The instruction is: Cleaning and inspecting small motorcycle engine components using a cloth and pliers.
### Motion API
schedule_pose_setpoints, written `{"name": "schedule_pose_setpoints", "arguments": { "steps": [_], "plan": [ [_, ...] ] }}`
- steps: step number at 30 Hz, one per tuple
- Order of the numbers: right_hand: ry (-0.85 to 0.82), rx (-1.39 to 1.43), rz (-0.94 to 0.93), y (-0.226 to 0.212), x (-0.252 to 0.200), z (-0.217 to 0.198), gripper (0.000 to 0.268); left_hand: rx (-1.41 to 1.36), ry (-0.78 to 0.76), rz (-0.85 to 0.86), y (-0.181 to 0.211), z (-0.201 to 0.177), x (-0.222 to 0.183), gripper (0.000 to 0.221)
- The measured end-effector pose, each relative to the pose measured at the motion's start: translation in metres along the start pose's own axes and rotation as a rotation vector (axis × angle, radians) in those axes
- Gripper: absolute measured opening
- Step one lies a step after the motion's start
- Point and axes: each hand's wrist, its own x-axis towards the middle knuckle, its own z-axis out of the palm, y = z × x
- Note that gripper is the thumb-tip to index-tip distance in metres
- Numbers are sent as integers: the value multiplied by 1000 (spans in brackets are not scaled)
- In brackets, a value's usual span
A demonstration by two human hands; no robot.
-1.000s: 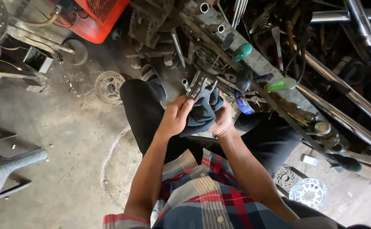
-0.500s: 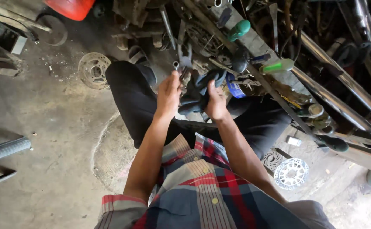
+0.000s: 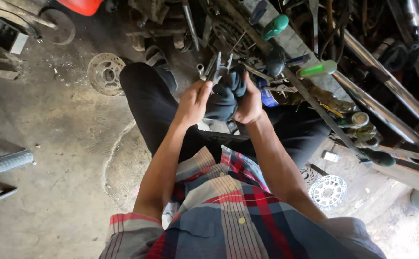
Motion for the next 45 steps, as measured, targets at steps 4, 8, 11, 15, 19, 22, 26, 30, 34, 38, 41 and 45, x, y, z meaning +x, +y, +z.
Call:
{"name": "schedule_pose_setpoints", "arguments": {
  "steps": [4,8,11,15,19,22,26,30,34,38,41,45],
  "plan": [
    [-125,86,17,3,4,-5,67,-202,92,-59,2,6,2,43],
    [-97,40,2,14,-2,6,70,-481,145,-200,-60,27,-3,59],
    [14,-56,-96,16,-3,2,67,-491,201,-186,-38,25,1,50],
    [-110,-113,-128,23,0,-24,53,-665,294,-337,-57,18,14,52],
    [-366,44,-111,23,-8,-27,55,-710,216,-301,-69,1,11,49],
    [-123,-74,-147,22,-12,-13,50,-746,181,-357,-81,-3,4,47],
    [125,-76,-260,20,-6,-30,54,-699,205,-384,-113,-2,-5,49],
    [99,-57,-450,16,-17,-6,54,-725,210,-306,-125,-6,-9,49],
    [-82,-70,-462,19,-12,-31,61,-618,107,-240,-85,-15,-9,53],
    [-1,-286,-177,26,-9,0,54,-587,10,-255,-106,1,1,55],
    [104,-349,-195,32,-3,-22,33,-683,-14,-338,-57,-9,7,50],
    [169,-524,-343,30,-2,-18,24,-340,75,-246,-76,8,4,56]
  ]
}}
